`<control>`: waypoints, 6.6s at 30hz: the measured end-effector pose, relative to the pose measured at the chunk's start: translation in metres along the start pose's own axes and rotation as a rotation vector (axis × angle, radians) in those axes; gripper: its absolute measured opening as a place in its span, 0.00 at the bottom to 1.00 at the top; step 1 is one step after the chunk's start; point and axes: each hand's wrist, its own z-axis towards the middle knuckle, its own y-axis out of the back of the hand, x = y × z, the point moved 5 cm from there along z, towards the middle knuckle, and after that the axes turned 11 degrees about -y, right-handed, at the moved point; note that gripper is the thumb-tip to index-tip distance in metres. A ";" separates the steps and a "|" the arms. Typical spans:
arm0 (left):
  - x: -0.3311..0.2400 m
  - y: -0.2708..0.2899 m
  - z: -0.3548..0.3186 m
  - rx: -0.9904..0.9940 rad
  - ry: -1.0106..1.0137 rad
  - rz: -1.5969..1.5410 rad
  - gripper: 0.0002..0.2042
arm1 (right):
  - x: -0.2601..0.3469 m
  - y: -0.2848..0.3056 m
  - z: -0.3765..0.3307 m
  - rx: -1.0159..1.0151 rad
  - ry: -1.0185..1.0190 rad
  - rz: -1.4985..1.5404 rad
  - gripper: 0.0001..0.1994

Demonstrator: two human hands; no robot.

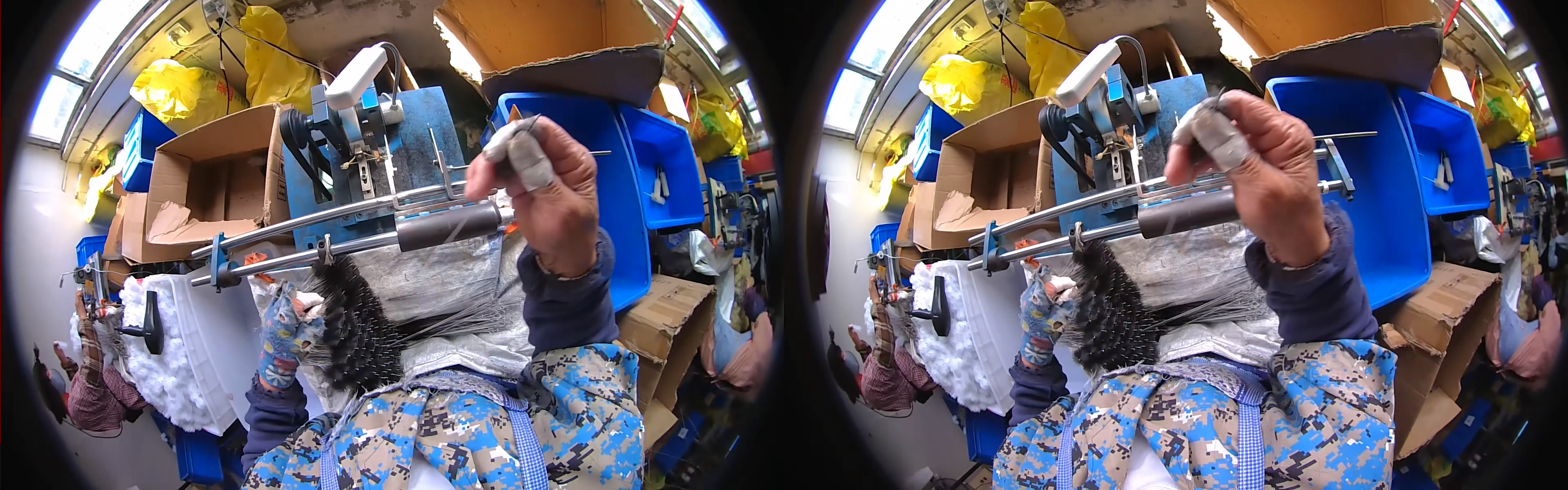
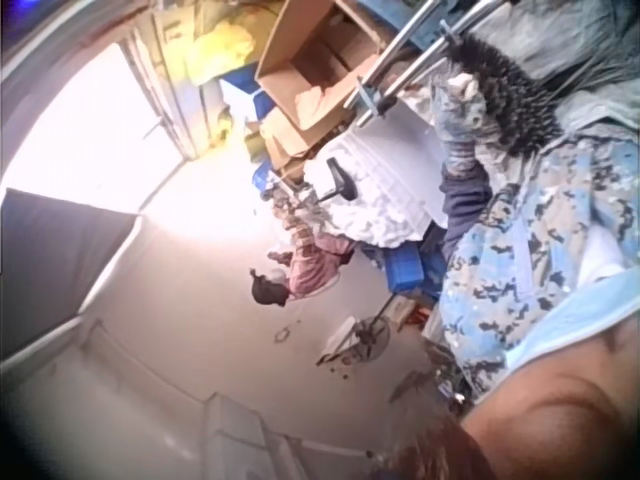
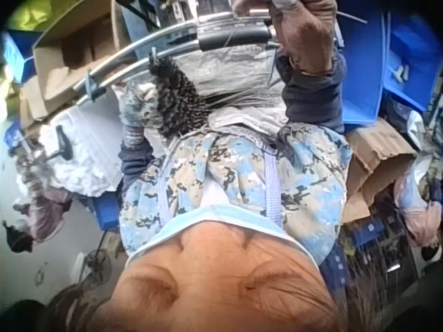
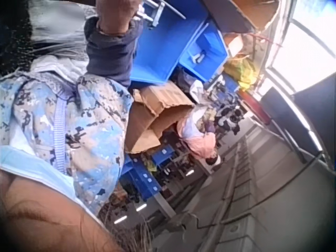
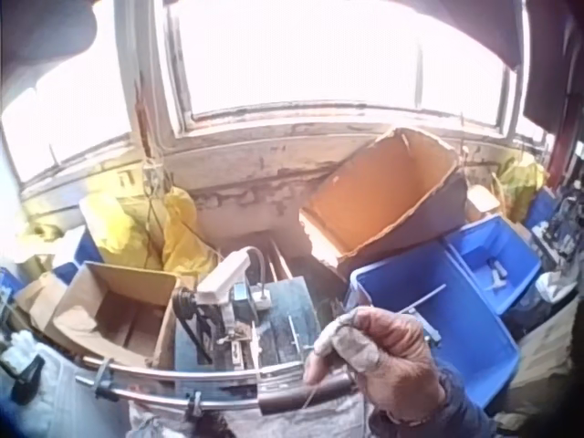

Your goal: The person operates a blue benchtop machine, repeatedly pulling a horizontal lever to drive a mechanism while holding a bundle of black bristles against a silver sheet. The person wears patterned gloves and a camouflage-patterned jacket. The workspace is cluttered with boxes and bins.

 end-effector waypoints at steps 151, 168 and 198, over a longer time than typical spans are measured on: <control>-0.059 0.006 0.053 -0.118 -0.224 -0.252 0.14 | -0.069 -0.085 -0.047 0.284 0.128 -0.404 0.09; 0.026 -0.014 -0.009 0.440 0.153 0.058 0.11 | -0.107 -0.002 0.079 -0.068 0.166 -1.774 0.06; 0.028 -0.023 -0.034 0.379 -0.179 0.379 0.19 | -0.128 0.021 0.075 -0.170 0.098 -1.775 0.16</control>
